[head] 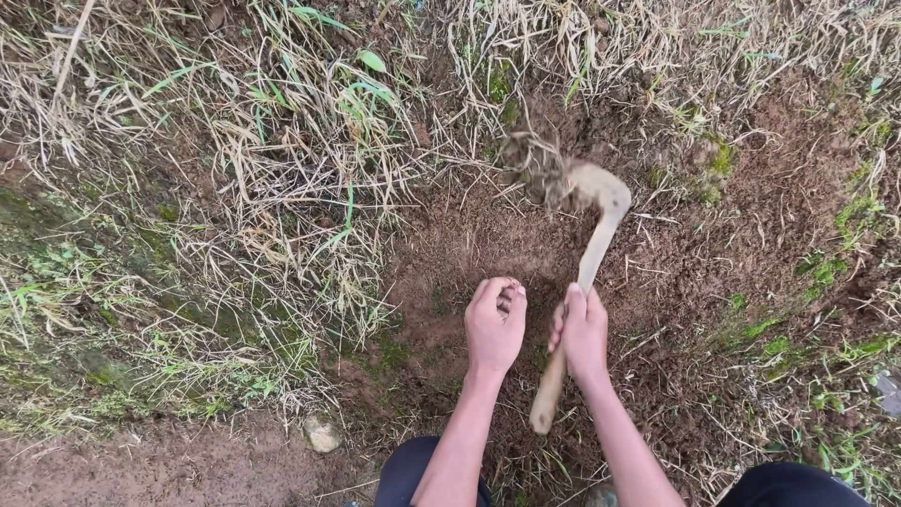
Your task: The person uses a hand hoe to loosen soil and remove weeds along a narrow strip of ground. They repeatedly strike the soil and pull away uprooted grass and debris by hand, clearing the area next to a plastic-covered bed with a small green plant.
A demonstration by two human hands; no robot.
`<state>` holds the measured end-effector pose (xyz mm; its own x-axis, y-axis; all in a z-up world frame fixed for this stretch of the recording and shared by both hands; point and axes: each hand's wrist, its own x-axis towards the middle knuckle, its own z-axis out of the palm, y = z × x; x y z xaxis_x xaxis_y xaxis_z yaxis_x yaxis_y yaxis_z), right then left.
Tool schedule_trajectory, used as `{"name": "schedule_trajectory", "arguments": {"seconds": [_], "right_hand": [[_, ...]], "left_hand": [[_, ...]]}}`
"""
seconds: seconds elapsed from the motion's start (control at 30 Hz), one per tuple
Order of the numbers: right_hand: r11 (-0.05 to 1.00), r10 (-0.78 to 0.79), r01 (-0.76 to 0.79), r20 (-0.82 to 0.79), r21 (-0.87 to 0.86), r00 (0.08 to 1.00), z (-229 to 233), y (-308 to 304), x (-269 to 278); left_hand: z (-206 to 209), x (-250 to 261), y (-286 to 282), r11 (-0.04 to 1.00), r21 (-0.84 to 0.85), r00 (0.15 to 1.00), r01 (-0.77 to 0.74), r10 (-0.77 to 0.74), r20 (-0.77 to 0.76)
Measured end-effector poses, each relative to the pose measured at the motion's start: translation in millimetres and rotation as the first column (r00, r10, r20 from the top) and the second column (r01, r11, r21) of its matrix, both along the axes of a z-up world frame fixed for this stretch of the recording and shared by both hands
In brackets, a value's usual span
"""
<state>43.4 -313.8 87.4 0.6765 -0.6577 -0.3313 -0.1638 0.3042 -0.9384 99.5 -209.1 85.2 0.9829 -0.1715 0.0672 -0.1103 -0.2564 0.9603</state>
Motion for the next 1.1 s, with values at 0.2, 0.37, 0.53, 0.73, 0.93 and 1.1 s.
{"name": "schedule_trajectory", "arguments": {"seconds": [0.2,0.37,0.53,0.73,0.93,1.1], "right_hand": [[0.998,0.011,-0.009,0.044,-0.056,0.999,14,-14,32],[0.998,0.027,-0.028,-0.042,-0.047,0.999,-15,10,-21],[1.000,-0.006,0.006,-0.056,-0.001,0.998,-25,10,-32],[0.998,-0.035,0.036,0.033,-0.046,0.999,-13,5,-16],[0.986,-0.025,0.040,-0.093,0.162,0.995,-61,31,-85],[0.999,-0.010,0.011,-0.030,0.039,0.999,-58,15,-85]], "left_hand": [[-1,1,2,0.999,-0.043,0.998,-0.032,0.035,0.051],[-2,5,5,0.996,-0.054,0.994,-0.074,0.078,0.082],[1,3,9,0.988,-0.088,0.984,-0.123,0.133,0.120],[-4,1,14,0.988,-0.082,0.982,-0.131,0.141,0.125],[14,0,17,0.995,0.014,0.993,-0.094,0.093,0.069],[32,-9,11,0.994,-0.097,0.994,-0.046,0.055,0.092]]}}
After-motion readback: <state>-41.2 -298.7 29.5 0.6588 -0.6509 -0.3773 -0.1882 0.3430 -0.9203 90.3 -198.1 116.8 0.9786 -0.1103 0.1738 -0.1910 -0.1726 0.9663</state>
